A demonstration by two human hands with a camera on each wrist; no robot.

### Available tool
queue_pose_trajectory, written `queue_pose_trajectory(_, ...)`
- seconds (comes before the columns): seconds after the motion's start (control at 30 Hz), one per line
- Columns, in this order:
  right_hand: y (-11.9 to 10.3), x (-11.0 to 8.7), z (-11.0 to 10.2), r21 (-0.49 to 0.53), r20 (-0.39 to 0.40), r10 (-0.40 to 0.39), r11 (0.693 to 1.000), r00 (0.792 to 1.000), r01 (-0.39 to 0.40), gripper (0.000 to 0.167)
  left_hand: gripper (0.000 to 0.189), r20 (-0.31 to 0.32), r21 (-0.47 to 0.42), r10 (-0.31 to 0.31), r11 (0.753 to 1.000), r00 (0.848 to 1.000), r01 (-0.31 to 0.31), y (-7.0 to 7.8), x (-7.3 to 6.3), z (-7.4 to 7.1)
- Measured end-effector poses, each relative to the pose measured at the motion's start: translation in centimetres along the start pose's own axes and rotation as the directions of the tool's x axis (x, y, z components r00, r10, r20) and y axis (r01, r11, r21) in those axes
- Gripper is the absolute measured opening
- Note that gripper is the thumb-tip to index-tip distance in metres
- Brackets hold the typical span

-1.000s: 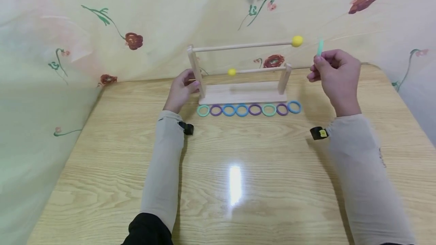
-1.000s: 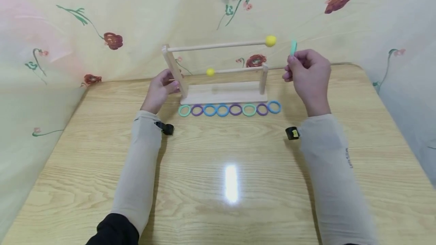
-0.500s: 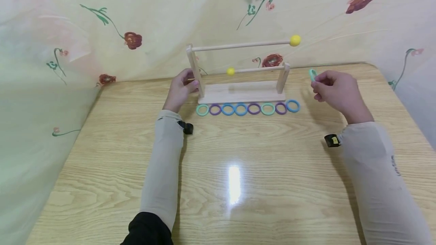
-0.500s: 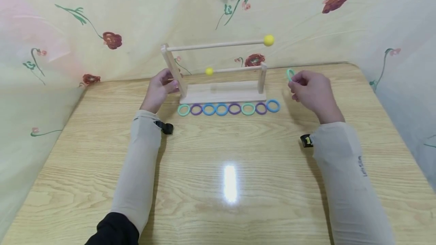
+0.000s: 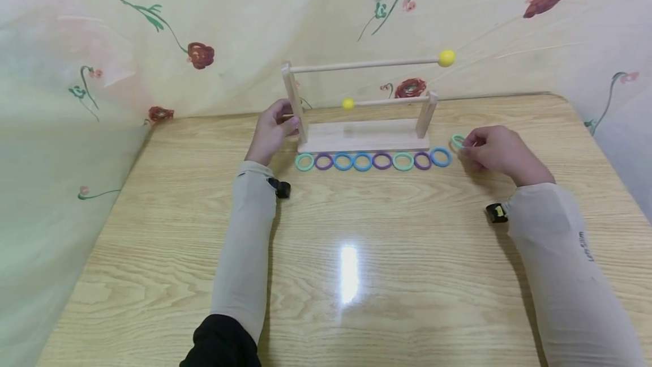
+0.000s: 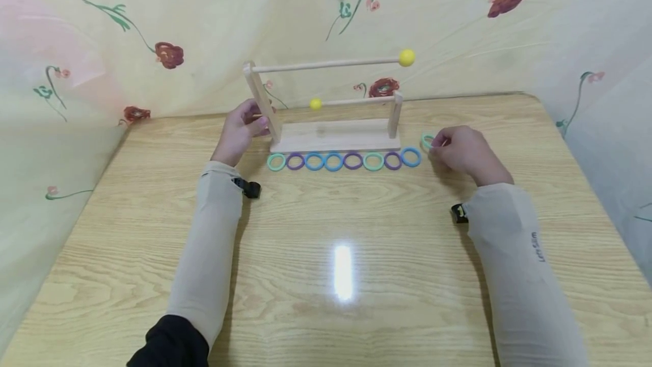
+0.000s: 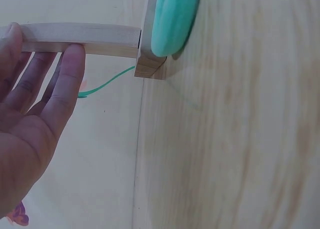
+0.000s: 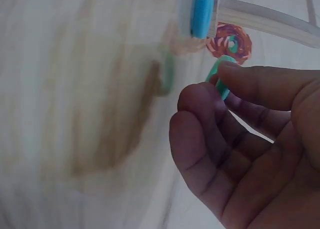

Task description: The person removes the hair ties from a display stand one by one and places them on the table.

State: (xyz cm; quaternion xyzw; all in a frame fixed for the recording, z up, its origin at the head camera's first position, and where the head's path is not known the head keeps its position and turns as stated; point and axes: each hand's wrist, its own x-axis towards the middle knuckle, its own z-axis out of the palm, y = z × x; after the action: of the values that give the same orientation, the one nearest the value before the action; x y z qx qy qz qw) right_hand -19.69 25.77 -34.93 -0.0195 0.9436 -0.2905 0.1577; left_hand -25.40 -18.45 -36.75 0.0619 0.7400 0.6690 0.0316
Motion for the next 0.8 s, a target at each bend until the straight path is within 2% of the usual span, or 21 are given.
queue_pose_trajectory(0.4, 0.6, 0.38, 0.39, 0.043, 0.096, 0.015, 0.999, 0.995, -0.019, 0.02, 0.032, -0.008, 0.001, -0.025, 1.0, 1.0, 0.025, 0.13, 0.12, 0.01)
queue_pose_trajectory(0.8, 0.41, 0.52, 0.38, 0.06, 0.11, 0.01, 0.998, 0.994, -0.016, 0.02, 0.034, -0.007, -0.007, -0.036, 0.999, 0.999, 0.036, 0.17, 0.28, -0.06)
